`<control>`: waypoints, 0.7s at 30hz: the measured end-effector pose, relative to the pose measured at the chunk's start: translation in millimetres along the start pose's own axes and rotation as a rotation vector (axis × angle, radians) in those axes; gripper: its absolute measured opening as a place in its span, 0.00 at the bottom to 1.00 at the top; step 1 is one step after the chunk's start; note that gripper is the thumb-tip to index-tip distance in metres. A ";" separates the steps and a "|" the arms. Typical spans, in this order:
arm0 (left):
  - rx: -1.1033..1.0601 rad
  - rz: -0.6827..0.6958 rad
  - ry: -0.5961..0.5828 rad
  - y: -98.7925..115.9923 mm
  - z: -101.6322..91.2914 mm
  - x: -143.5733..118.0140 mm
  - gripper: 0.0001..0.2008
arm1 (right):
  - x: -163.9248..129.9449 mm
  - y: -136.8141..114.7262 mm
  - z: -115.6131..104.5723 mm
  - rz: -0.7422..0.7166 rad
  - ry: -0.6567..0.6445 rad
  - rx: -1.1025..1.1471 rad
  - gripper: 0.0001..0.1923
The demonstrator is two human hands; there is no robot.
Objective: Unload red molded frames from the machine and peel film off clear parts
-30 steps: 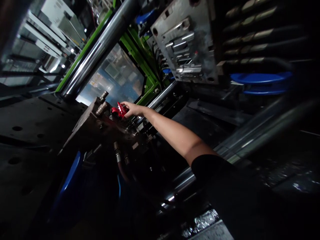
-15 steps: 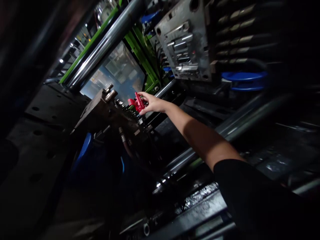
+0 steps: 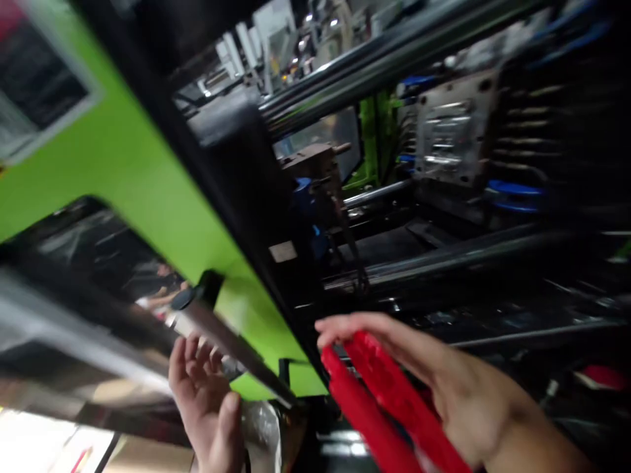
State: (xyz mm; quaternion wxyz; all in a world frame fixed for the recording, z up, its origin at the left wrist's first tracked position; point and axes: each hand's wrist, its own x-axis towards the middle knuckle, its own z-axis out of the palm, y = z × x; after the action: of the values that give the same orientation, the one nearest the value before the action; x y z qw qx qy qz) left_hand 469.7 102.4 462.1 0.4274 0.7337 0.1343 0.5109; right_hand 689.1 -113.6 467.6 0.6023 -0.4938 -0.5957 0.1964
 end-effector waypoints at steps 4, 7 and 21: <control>0.171 0.338 -0.183 16.7 -73.5 -44.5 0.19 | 16.3 -9.0 94.3 -0.005 -0.290 -0.238 0.51; 0.360 0.159 -0.421 32.3 -131.6 -79.8 0.20 | 48.7 -0.2 152.7 -0.058 -0.490 -0.361 0.47; 0.708 -0.413 0.085 51.9 -278.2 -173.2 0.12 | 146.0 45.5 356.8 -0.546 -0.946 -0.157 0.48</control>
State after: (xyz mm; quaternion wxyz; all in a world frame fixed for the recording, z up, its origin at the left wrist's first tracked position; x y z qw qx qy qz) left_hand 140.2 97.9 423.1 0.2361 0.7712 0.4639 0.3664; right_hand 410.9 155.3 435.9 0.2596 -0.2224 -0.9207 0.1885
